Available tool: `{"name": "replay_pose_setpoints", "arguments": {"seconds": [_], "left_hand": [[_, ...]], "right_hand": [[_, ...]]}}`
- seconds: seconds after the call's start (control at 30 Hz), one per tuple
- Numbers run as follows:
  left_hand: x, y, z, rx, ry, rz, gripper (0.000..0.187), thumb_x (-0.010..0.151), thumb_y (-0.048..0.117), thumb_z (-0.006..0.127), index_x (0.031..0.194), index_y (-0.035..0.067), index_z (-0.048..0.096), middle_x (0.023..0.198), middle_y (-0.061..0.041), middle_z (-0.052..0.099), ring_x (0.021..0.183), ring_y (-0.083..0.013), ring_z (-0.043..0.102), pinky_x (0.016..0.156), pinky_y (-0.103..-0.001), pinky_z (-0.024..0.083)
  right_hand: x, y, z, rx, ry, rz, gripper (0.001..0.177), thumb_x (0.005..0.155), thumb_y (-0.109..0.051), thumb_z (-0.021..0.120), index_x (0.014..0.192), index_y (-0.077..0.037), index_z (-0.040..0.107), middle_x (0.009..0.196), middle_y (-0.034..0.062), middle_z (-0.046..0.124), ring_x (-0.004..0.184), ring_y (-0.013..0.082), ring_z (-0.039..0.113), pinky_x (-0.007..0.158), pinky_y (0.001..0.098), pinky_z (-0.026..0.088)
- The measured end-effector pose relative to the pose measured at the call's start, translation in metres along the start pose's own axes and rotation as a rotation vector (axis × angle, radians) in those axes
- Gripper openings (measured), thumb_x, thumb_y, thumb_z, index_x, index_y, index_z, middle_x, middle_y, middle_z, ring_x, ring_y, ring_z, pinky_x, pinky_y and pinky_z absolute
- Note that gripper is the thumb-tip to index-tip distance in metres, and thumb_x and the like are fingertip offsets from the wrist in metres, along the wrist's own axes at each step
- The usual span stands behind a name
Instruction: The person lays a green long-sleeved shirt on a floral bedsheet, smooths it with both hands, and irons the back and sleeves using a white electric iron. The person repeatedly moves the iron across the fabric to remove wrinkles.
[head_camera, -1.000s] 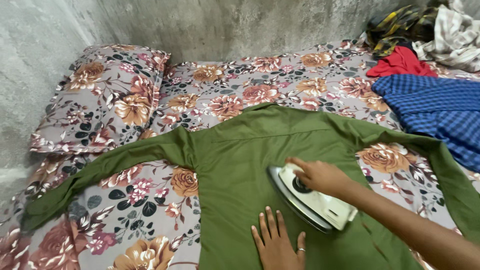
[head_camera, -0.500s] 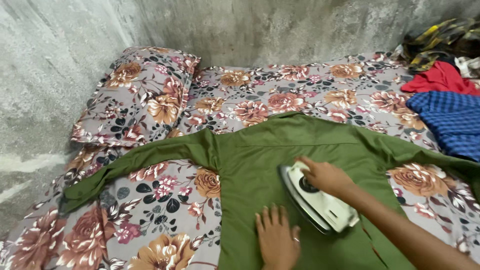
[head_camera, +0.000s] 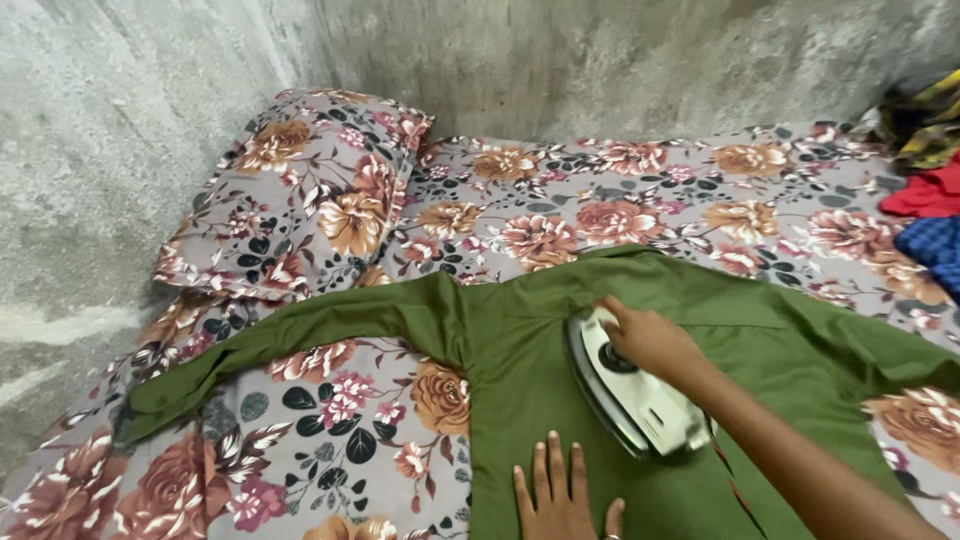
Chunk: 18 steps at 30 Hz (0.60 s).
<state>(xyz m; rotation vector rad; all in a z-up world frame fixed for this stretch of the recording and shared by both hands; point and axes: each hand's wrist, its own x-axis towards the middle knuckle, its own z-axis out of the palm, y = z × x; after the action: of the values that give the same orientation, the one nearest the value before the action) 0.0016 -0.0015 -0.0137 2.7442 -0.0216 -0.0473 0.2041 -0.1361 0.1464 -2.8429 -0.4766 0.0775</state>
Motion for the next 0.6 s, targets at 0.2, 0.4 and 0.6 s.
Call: {"name": "replay_pose_setpoints", "arguments": {"seconds": [0.2, 0.4, 0.6], "left_hand": [[0.000, -0.009, 0.027, 0.127, 0.538, 0.188, 0.092, 0.089, 0.071, 0.053, 0.148, 0.002, 0.038, 0.159, -0.028, 0.020, 0.148, -0.0444, 0.015, 0.114, -0.074, 0.004], [0.000, -0.007, 0.023, -0.064, 0.124, 0.062, 0.093, 0.094, 0.065, 0.055, 0.156, -0.001, 0.031, 0.164, -0.029, 0.011, 0.152, -0.0446, 0.006, 0.115, -0.073, -0.003], [-0.003, -0.007, 0.024, 0.052, 0.495, 0.189, 0.094, 0.090, 0.066, 0.058, 0.150, -0.003, 0.038, 0.159, -0.032, 0.020, 0.147, -0.0466, 0.014, 0.113, -0.074, 0.002]], "right_hand": [[0.008, -0.012, -0.003, 0.131, -0.101, -0.275, 0.047, 0.098, -0.042, 0.051, 0.143, -0.030, 0.045, 0.100, 0.0221, 0.075, 0.092, 0.0440, 0.072, 0.085, 0.0568, 0.053], [0.020, -0.031, 0.001, 0.036, -0.016, -0.162, 0.049, 0.099, -0.042, 0.050, 0.146, -0.029, 0.044, 0.101, 0.0233, 0.074, 0.094, 0.0453, 0.071, 0.085, 0.0570, 0.054], [0.010, -0.045, -0.006, 0.103, -0.131, -0.298, 0.048, 0.099, -0.043, 0.049, 0.145, -0.030, 0.044, 0.093, 0.0242, 0.075, 0.091, 0.0425, 0.073, 0.086, 0.0555, 0.053]]}}
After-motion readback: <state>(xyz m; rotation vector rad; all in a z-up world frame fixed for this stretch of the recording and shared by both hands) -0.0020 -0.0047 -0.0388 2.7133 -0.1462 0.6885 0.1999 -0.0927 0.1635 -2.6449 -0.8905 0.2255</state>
